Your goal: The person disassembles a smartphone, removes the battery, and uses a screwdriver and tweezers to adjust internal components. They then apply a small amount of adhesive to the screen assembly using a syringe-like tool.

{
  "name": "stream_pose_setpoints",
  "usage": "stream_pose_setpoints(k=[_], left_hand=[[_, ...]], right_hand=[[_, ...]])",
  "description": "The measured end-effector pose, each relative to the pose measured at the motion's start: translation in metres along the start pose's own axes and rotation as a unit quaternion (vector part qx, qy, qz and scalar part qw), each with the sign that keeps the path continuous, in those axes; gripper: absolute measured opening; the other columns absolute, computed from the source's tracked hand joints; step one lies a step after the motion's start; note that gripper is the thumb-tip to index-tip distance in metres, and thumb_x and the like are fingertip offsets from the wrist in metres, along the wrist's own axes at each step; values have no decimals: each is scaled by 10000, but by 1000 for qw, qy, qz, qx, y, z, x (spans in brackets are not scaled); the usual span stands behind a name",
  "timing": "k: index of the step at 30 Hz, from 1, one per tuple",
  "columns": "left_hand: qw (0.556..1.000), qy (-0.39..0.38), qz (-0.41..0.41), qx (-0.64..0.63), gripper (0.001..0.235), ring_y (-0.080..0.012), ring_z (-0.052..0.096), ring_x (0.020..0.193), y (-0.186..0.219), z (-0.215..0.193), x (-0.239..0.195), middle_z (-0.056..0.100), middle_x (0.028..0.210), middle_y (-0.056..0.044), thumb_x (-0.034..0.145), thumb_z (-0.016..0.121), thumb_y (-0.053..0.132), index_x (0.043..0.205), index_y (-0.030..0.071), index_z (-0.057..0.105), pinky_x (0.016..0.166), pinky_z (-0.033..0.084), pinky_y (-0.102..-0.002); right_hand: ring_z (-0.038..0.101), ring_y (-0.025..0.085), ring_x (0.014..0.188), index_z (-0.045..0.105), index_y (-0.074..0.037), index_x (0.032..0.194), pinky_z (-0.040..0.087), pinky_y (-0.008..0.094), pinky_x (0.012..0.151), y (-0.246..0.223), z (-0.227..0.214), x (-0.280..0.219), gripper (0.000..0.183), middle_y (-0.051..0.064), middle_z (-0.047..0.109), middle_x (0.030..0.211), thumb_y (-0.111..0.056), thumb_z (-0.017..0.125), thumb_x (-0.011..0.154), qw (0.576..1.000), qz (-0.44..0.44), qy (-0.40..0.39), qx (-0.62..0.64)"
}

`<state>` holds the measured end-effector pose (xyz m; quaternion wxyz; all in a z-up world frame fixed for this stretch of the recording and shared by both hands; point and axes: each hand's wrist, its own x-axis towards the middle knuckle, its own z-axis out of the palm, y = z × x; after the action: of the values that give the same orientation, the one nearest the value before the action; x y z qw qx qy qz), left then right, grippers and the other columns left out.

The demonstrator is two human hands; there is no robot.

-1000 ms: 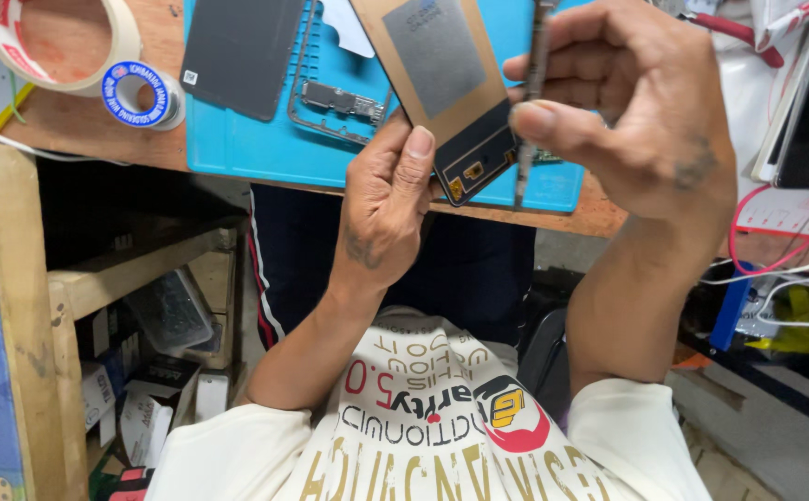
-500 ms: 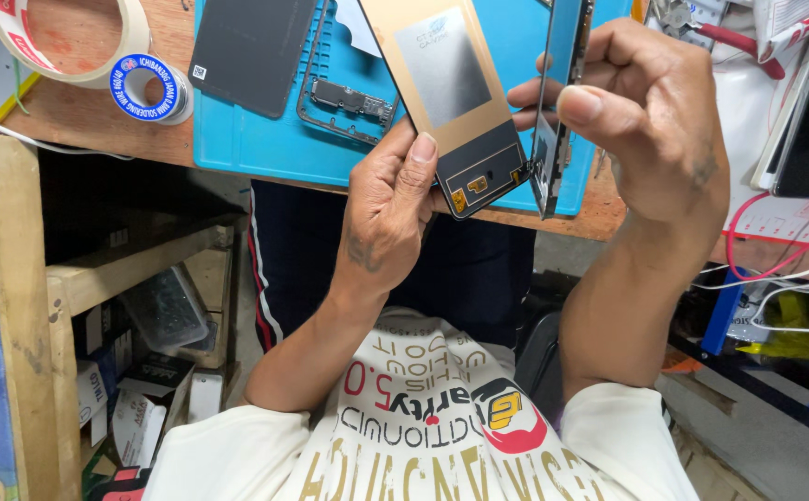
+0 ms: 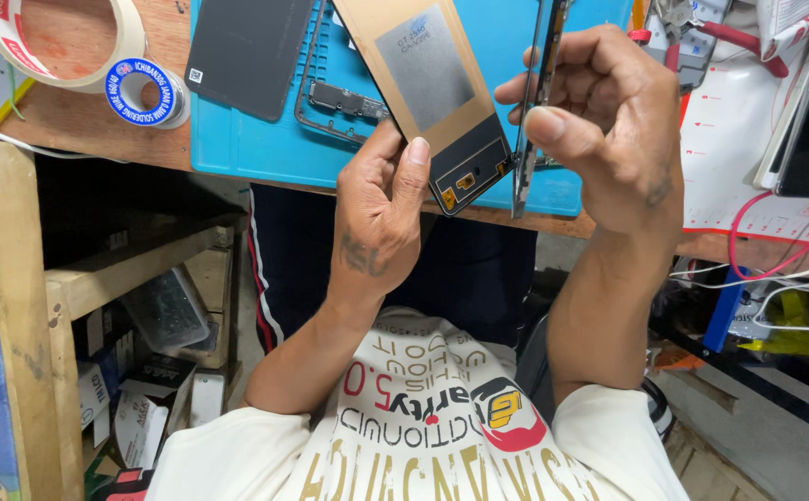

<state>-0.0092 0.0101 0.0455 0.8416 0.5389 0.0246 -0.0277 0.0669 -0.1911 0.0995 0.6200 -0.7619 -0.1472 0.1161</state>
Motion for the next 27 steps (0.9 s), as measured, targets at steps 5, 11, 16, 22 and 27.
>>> stream_pose_setpoints(k=[5, 11, 16, 22, 27], left_hand=[[999, -3, 9, -46, 358, -119, 670, 1068, 1, -2, 3, 705, 1160, -135, 1161, 425, 174, 1394, -81, 519, 980, 548, -259], [996, -5, -6, -88, 380, -126, 662, 1101, 2, 0, 3, 687, 1199, -138, 1165, 424, 181, 1418, -88, 516, 996, 554, -276], [998, -9, -12, -58, 378, -140, 686, 1037, 5, 1, 0, 703, 1138, -148, 1170, 418, 193, 1370, -96, 557, 942, 594, -296], [997, -8, -27, -73, 397, -150, 694, 1019, 8, 1, 1, 691, 1116, -141, 1154, 401, 217, 1341, -95, 561, 935, 636, -338], [997, -4, -27, -72, 401, -151, 702, 1009, 8, 0, 1, 682, 1102, -133, 1150, 391, 221, 1322, -96, 567, 926, 650, -342]], right_hand=[[723, 193, 1071, 562, 63, 1264, 609, 303, 941, 4, 6, -4, 616, 136, 682, 1127, -429, 786, 968, 997, -25, 14, 76], [731, 212, 1086, 564, 68, 1280, 616, 317, 919, 2, 9, -6, 619, 126, 669, 1117, -430, 764, 970, 996, -20, 22, 86], [722, 177, 995, 581, 71, 1261, 602, 283, 888, 3, 10, -8, 600, 170, 725, 1127, -431, 742, 974, 999, 3, 34, 34], [733, 166, 936, 605, 90, 1241, 608, 272, 858, 9, 7, -11, 591, 190, 751, 1086, -433, 744, 1003, 999, 5, 40, 3], [732, 159, 931, 606, 87, 1241, 611, 269, 859, 10, 8, -10, 574, 188, 749, 1085, -420, 747, 1013, 999, 0, 39, 3]])
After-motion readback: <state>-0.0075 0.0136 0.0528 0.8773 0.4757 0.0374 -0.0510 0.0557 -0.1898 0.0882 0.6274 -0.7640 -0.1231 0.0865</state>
